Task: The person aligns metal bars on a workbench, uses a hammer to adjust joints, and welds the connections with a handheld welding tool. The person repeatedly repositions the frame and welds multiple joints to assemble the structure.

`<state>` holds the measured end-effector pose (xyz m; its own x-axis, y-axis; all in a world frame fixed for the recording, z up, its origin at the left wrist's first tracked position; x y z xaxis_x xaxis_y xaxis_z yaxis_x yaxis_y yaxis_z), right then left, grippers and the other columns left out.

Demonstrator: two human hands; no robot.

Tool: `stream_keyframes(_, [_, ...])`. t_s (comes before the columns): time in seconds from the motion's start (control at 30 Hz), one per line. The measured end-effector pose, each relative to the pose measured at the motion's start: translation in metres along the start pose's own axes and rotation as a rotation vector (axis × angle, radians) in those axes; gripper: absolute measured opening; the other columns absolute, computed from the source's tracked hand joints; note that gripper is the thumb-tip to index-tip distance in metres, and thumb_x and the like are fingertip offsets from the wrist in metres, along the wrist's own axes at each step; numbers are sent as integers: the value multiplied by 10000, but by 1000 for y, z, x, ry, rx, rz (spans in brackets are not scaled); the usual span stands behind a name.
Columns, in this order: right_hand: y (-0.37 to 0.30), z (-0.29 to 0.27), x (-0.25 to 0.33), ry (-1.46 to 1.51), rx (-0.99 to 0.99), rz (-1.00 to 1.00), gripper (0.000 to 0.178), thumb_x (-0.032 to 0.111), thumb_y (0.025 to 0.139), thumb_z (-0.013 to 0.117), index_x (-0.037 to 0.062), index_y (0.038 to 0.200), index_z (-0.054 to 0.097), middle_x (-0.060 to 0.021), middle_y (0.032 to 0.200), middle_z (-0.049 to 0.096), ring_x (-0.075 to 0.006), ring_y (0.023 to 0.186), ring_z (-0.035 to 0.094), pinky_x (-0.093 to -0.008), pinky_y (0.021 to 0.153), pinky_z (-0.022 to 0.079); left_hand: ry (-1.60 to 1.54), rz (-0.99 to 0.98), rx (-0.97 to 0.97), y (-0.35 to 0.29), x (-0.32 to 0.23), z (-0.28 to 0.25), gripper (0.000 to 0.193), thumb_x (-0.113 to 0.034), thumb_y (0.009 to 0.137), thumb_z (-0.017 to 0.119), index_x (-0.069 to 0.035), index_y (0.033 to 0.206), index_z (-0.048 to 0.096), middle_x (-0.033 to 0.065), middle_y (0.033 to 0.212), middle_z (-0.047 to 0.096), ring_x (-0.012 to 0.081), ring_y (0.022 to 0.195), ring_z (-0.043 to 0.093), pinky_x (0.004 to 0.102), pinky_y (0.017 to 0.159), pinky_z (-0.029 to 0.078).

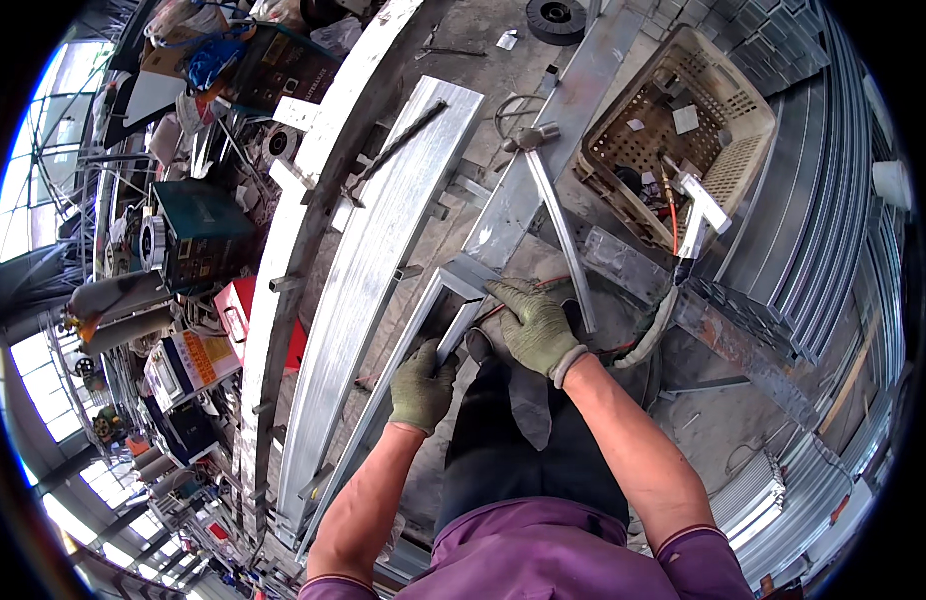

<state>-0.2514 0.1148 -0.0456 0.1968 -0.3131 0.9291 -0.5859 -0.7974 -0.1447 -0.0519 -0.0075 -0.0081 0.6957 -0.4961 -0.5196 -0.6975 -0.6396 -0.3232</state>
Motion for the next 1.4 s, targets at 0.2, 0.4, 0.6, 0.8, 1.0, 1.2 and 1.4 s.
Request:
stream_keyframes(0.2, [1,-3,4,-46,7,-29,430,18,938,609,-27,1351,720,-259,1330,717,-414,1266,682,-450,1119,539,74,19,13,5,-14,-5,288,-217,949,794,-66,1179,709,173,924,755,409,844,736,519,729,556])
stream_keyframes(0.4, [3,0,4,-85,15,-17,437,67,935,613,-6,1350,727,-248,1344,720,-418,1254,687,-459,1111,539,126,8,18,4,-8,4,319,-254,959,758,-74,1213,688,200,1043,754,438,942,729,566,809,558])
stream_keyframes(0.6, [0,-3,-4,47,14,94,452,77,951,632,-7,1390,703,-236,1354,726,-387,1265,698,-431,1110,541,123,-58,65,-1,-5,2,403,-281,976,735,-68,1309,651,227,1131,737,461,1025,709,568,875,553])
stream_keyframes(0.8, [-19,-16,4,122,-23,218,470,59,986,672,11,1454,672,-171,1315,754,-206,1112,740,-333,959,584,70,-118,-46,-105,62,-31,545,-311,939,760,-38,1386,611,224,1231,725,444,1135,688,544,954,547])
stream_keyframes(1.0, [-14,-18,15,-5,49,297,504,102,990,722,3,1479,653,-159,1313,742,-194,1089,726,-326,949,587,199,-481,37,-258,206,-62,637,-315,879,812,-20,1412,626,256,1321,695,454,1241,646,531,1078,513])
stream_keyframes(1.2, [11,-1,50,-258,93,203,688,247,936,818,-39,1519,591,-242,1394,703,-305,1190,716,-391,1022,571,355,-817,205,-360,327,-96,533,-348,854,809,-90,1312,720,211,1262,737,415,1203,686,505,1048,547])
stream_keyframes(1.4, [13,14,58,-535,83,202,809,352,896,848,-37,1544,559,-288,1407,696,-408,1327,665,-444,1138,501,352,-865,368,-378,375,-84,429,-342,849,811,-179,1243,776,149,1225,778,367,1176,722,496,1013,570])
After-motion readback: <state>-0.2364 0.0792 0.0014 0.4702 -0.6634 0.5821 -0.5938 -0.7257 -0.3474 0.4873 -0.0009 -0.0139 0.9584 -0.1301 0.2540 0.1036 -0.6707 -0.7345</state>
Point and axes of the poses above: each hand's wrist, its own y-axis towards the middle knuckle, its own z-axis out of the palm, x = y × z, the point moved 4 cm from there along y, towards the middle knuckle
